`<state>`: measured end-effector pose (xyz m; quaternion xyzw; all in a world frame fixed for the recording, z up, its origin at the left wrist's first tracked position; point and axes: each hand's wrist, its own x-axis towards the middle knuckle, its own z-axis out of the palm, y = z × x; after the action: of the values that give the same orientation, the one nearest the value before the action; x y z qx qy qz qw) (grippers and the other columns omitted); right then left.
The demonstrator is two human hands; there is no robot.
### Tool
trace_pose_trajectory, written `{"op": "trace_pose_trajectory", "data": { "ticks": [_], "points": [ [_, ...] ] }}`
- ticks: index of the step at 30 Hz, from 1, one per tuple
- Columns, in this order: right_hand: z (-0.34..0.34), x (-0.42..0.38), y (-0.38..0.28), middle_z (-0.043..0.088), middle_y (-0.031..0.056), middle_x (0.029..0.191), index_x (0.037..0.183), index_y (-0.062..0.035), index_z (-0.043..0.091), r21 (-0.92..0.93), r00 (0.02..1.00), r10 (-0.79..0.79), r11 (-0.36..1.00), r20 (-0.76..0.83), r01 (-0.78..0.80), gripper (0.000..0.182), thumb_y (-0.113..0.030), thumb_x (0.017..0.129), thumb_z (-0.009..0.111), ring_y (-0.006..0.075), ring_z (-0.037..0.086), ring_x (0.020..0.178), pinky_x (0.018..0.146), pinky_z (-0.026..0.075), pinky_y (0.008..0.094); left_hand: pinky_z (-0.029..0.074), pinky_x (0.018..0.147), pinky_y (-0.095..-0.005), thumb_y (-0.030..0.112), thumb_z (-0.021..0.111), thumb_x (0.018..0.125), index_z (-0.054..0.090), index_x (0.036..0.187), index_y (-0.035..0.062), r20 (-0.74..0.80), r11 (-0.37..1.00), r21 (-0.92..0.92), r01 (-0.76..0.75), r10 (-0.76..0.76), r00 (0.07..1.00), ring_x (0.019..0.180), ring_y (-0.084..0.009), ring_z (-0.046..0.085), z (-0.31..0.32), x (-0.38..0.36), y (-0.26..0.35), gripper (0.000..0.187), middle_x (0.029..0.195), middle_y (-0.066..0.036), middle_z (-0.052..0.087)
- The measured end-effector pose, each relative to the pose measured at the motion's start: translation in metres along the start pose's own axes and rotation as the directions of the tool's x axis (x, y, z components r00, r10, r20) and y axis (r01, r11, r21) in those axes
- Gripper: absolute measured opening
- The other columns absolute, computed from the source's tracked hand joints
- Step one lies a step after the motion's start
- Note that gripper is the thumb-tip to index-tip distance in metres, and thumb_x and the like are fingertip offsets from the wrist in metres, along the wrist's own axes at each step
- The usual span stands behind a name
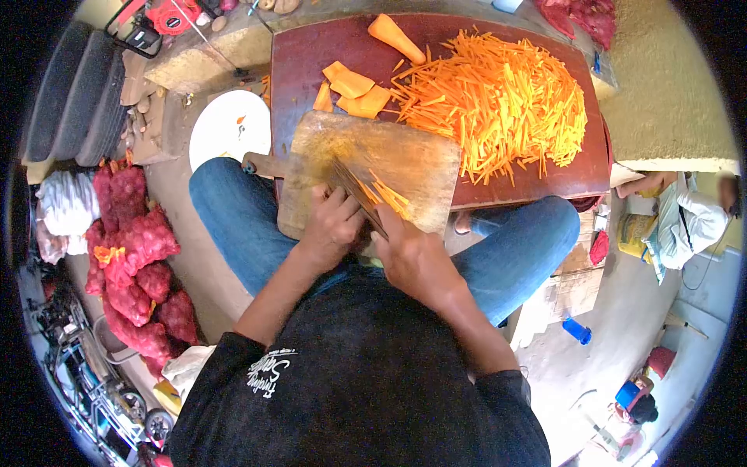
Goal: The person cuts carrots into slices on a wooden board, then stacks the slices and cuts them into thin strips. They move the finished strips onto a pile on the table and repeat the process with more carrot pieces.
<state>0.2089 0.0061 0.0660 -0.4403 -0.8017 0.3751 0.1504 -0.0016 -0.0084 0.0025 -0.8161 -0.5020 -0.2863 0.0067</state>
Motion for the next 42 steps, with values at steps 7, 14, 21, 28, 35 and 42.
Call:
{"op": "trace_pose_trajectory", "data": {
  "ticks": [7,14,21,28,35,42],
  "points": [
    [-0.017,-0.018,-0.011,0.074,0.0324,0.102,0.140,-0.0020,0.060,0.023,0.998,0.052,0.998,0.046,-0.053,0.040,-0.007,0.102,0.073,0.0531,0.075,0.096,0.078,0.060,0.0568,0.043,0.093,-0.0465,0.015,0.071,0.086,0.079,0.093,0.0062,0.006,1.000,-0.013,0.029,-0.029,1.000,0.090,-0.0253,0.064,0.002,-0.002,0.002,0.014,0.093,-0.007,0.065],
    [-0.001,0.006,-0.004,0.075,0.0311,0.101,0.142,-0.0020,0.060,-0.032,1.000,-0.029,0.999,-0.001,0.029,0.042,-0.006,0.102,0.073,0.0523,0.075,0.095,0.078,0.060,0.0564,0.043,0.093,-0.0469,0.013,0.071,0.085,0.078,0.094,0.0050,0.005,0.998,-0.050,0.029,-0.029,1.000,0.090,-0.0258,0.064,0.005,-0.004,0.001,0.015,0.093,-0.008,0.064],
    [-0.018,-0.018,-0.008,0.075,0.0310,0.103,0.143,-0.0009,0.059,0.021,0.999,0.022,1.000,0.039,-0.023,0.044,-0.007,0.102,0.073,0.0539,0.075,0.096,0.079,0.060,0.0573,0.043,0.092,-0.0461,0.013,0.072,0.083,0.078,0.095,0.0044,-0.006,0.998,-0.052,0.023,-0.024,1.000,0.090,-0.0253,0.065,0.002,0.000,0.003,0.016,0.093,-0.008,0.065],
    [-0.008,0.009,-0.007,0.075,0.0323,0.106,0.143,-0.0004,0.059,-0.030,0.998,0.010,1.000,0.060,-0.009,0.043,-0.006,0.103,0.072,0.0543,0.074,0.098,0.080,0.060,0.0572,0.044,0.092,-0.0465,0.013,0.072,0.084,0.078,0.097,0.0040,-0.001,0.998,-0.063,0.019,-0.019,1.000,0.090,-0.0263,0.065,0.002,-0.001,0.000,0.017,0.094,-0.008,0.065],
    [-0.014,-0.010,-0.003,0.075,0.0328,0.107,0.142,-0.0007,0.059,0.042,0.994,0.070,0.996,0.078,-0.074,0.042,-0.009,0.104,0.073,0.0543,0.074,0.099,0.080,0.060,0.0580,0.043,0.094,-0.0475,0.013,0.071,0.084,0.077,0.097,0.0040,0.042,0.999,-0.040,0.030,-0.029,0.999,0.091,-0.0281,0.065,0.006,-0.002,0.003,0.017,0.096,-0.011,0.064],
    [-0.010,0.010,-0.007,0.075,0.0326,0.105,0.142,0.0002,0.059,-0.001,0.998,0.016,1.000,0.054,-0.016,0.041,-0.009,0.105,0.072,0.0544,0.074,0.098,0.081,0.060,0.0570,0.043,0.094,-0.0485,0.012,0.070,0.085,0.075,0.095,0.0032,0.007,0.998,-0.060,0.026,-0.026,1.000,0.091,-0.0283,0.065,0.005,-0.002,0.000,0.014,0.095,-0.011,0.063]
  ]
}}
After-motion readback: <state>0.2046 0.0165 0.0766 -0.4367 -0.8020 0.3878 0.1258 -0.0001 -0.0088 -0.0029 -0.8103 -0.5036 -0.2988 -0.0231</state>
